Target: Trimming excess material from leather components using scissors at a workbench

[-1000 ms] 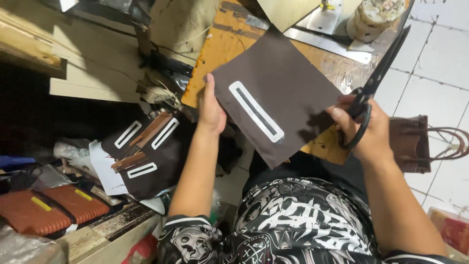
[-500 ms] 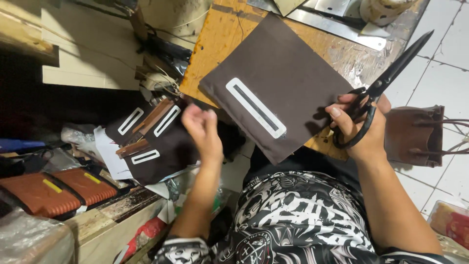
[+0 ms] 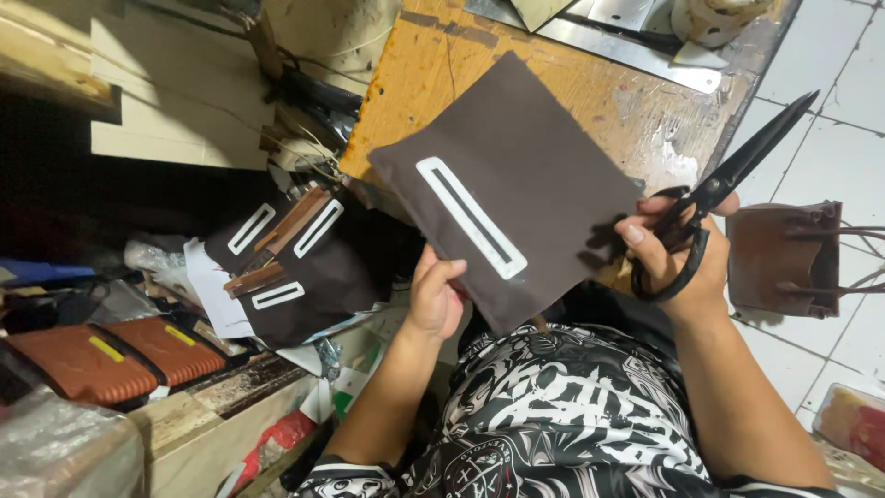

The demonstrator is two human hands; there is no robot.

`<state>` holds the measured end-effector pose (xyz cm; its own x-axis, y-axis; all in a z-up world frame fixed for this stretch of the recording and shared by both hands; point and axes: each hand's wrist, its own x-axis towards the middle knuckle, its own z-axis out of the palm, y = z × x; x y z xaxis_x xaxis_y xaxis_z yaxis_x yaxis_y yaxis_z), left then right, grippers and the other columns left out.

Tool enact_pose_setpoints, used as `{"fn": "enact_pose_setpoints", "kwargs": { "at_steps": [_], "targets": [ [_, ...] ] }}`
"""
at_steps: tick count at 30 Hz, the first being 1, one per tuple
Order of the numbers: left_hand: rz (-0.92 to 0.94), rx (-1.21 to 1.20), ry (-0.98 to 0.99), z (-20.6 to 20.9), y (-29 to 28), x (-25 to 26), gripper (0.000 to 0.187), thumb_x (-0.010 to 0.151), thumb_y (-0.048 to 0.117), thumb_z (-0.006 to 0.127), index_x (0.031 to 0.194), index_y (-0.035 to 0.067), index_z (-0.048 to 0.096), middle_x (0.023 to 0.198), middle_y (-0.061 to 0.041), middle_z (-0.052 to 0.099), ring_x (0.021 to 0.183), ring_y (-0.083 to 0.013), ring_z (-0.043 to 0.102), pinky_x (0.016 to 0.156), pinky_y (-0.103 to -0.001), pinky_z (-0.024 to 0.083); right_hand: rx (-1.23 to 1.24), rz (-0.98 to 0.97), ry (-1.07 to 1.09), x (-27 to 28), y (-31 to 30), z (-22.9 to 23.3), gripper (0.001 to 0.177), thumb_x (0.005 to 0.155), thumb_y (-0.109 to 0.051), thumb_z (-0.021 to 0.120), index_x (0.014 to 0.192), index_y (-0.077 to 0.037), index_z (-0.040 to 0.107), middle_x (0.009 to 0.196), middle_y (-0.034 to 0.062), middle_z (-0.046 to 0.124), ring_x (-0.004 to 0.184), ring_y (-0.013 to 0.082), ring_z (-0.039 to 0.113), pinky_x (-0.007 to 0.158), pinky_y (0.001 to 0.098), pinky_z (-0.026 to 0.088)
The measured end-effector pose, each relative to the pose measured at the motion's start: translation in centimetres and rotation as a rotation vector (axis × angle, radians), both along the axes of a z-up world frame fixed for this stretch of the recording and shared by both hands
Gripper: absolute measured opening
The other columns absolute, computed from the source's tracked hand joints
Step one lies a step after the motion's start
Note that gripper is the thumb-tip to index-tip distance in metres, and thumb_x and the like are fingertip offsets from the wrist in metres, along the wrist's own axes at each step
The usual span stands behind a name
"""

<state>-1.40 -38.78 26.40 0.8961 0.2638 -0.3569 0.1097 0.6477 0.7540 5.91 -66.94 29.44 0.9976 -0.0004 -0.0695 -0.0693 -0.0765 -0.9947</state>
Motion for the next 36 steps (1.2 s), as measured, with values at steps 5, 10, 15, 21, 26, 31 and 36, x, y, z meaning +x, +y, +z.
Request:
{"fn": "enact_pose_setpoints", "kwargs": {
  "at_steps": [5,10,15,21,26,31,36],
  "targets": [
    [0.144,-0.031,-0.046,2.0,0.6,1.5,0.058,0.076,0.001,0.056,0.134,-0.004,0.059,0.130,-0.019,0.067,0.124,-0.0320,0.061,0.113,-0.044,0.047,0.046,0.018,0.063,-1.5,-0.5,-0.4,0.036,0.091,-0.010,0.074,0.121,0.001,0.057,0.102,0.0164,0.071,0.097,0.0203,0.071,0.090,0.0291,0.058],
    [-0.017,0.100,-0.198,3.4,2.7,1.7,0.046,0.086,0.005,0.058,0.132,-0.004,0.059,0.123,-0.018,0.070,0.114,-0.0288,0.066,0.105,-0.038,0.051,-0.169,0.161,-0.053,-2.5,-1.5,-0.1,0.034,0.089,-0.022,0.077,0.118,-0.006,0.070,0.102,0.0029,0.067,0.091,0.0132,0.059,0.085,0.0261,0.047],
    [-0.060,0.163,-0.234,5.9,4.3,2.6,0.043,0.083,0.001,0.063,0.125,-0.005,0.062,0.110,-0.024,0.073,0.099,-0.0314,0.072,0.086,-0.044,0.060,0.138,0.416,-0.035,-3.8,-0.7,0.5,0.044,0.080,-0.034,0.082,0.110,-0.003,0.074,0.079,0.0022,0.070,0.070,0.0110,0.061,0.066,0.0256,0.051],
    [-0.113,0.325,-0.306,8.5,3.8,3.6,0.045,0.080,-0.007,0.069,0.124,-0.003,0.063,0.105,-0.022,0.075,0.094,-0.0240,0.071,0.076,-0.043,0.064,0.345,0.773,-0.005,-4.1,1.4,3.7,0.067,0.078,-0.069,0.075,0.098,-0.006,0.074,0.062,0.0036,0.071,0.054,0.0122,0.059,0.047,0.0265,0.047],
    [-0.141,0.498,-0.308,11.0,2.3,3.1,0.042,0.083,-0.004,0.073,0.123,-0.001,0.063,0.103,-0.014,0.073,0.094,-0.0178,0.066,0.078,-0.039,0.062,0.343,0.841,-0.064,-3.7,2.8,6.5,0.061,0.079,-0.070,0.074,0.083,-0.010,0.070,0.052,0.0004,0.065,0.043,0.0093,0.052,0.040,0.0234,0.040],
    [-0.167,0.744,-0.343,12.7,0.7,2.4,0.033,0.086,0.001,0.076,0.118,-0.001,0.067,0.104,-0.014,0.075,0.095,-0.0153,0.062,0.083,-0.040,0.059,0.296,0.807,-0.105,-4.0,3.1,6.1,0.052,0.084,-0.062,0.073,0.075,-0.011,0.068,0.045,-0.0028,0.054,0.040,0.0077,0.047,0.038,0.0239,0.037],
    [-0.162,0.814,-0.366,12.3,0.3,1.6,0.031,0.086,0.003,0.077,0.116,-0.002,0.068,0.102,-0.015,0.075,0.096,-0.0146,0.062,0.085,-0.039,0.058,0.275,0.795,-0.089,-4.9,2.9,3.8,0.050,0.083,-0.060,0.075,0.078,-0.011,0.070,0.044,-0.0018,0.056,0.040,0.0082,0.048,0.038,0.0248,0.039]
  ]
}}
